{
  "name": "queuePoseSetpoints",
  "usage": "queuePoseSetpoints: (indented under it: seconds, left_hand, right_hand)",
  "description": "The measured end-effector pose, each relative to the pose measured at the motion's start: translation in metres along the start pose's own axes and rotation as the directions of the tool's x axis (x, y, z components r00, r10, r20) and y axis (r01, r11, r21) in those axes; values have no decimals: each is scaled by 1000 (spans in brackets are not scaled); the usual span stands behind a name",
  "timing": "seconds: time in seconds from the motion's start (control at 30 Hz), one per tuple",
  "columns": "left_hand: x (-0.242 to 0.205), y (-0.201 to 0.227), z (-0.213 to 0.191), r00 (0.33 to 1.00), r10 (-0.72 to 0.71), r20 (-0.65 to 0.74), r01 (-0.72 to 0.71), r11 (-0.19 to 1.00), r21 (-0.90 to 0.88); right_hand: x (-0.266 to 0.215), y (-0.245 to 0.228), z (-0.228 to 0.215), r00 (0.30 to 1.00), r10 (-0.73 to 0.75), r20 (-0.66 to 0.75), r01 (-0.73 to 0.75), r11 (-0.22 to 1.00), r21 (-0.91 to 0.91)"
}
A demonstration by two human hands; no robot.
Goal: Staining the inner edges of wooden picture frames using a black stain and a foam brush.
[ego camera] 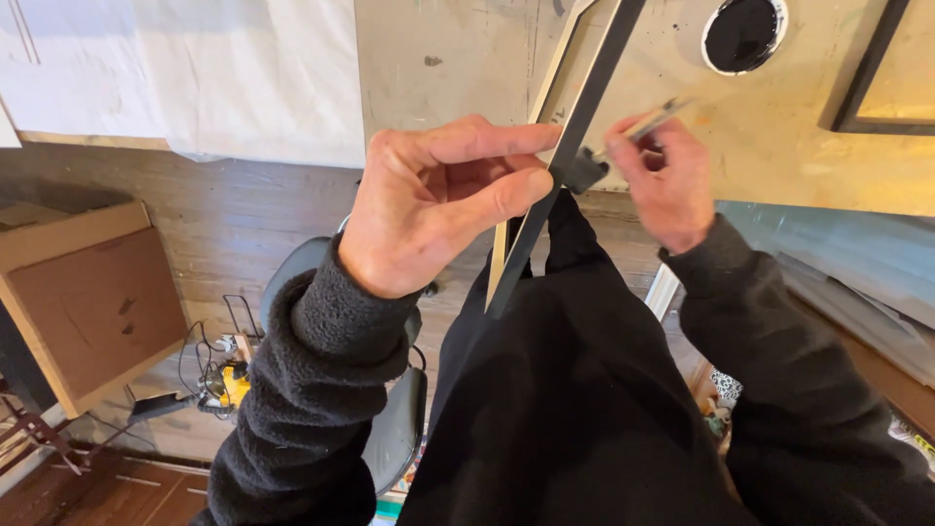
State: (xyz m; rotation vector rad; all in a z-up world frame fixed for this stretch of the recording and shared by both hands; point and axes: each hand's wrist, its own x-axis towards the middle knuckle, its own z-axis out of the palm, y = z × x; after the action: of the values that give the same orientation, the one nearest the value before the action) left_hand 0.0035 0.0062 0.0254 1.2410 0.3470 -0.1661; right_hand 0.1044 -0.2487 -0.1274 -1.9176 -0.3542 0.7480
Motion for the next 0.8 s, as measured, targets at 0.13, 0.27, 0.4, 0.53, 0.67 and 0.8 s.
queuePoseSetpoints:
  seconds: [0.13,0.27,0.4,0.53,0.67,0.8]
  left_hand:
    - [0,3,2,1000,-14,-14,14,1000,12]
    - [-2,5,3,1000,2,-25,-1,997,76]
    - [-2,4,4,999,23,-24,-21,997,80]
    - [-3,4,4,999,30,-29,-27,996,83]
    - [-2,5,4,999,27,-26,-25,997,78]
    - [-2,7,4,999,20,-32,-16,994,113]
  right_hand:
    - [2,15,28,997,-74,-12,74,997,5]
    - [5,25,43,992,-125,7,126,988,-87]
    - [8,6,48,986,-159,46,162,985,-68]
    - [8,-1,50,988,-148,42,150,988,-43]
    - [11,2,46,982,-178,66,182,982,-56]
    - [13,8,41,990,-137,28,140,979,-146]
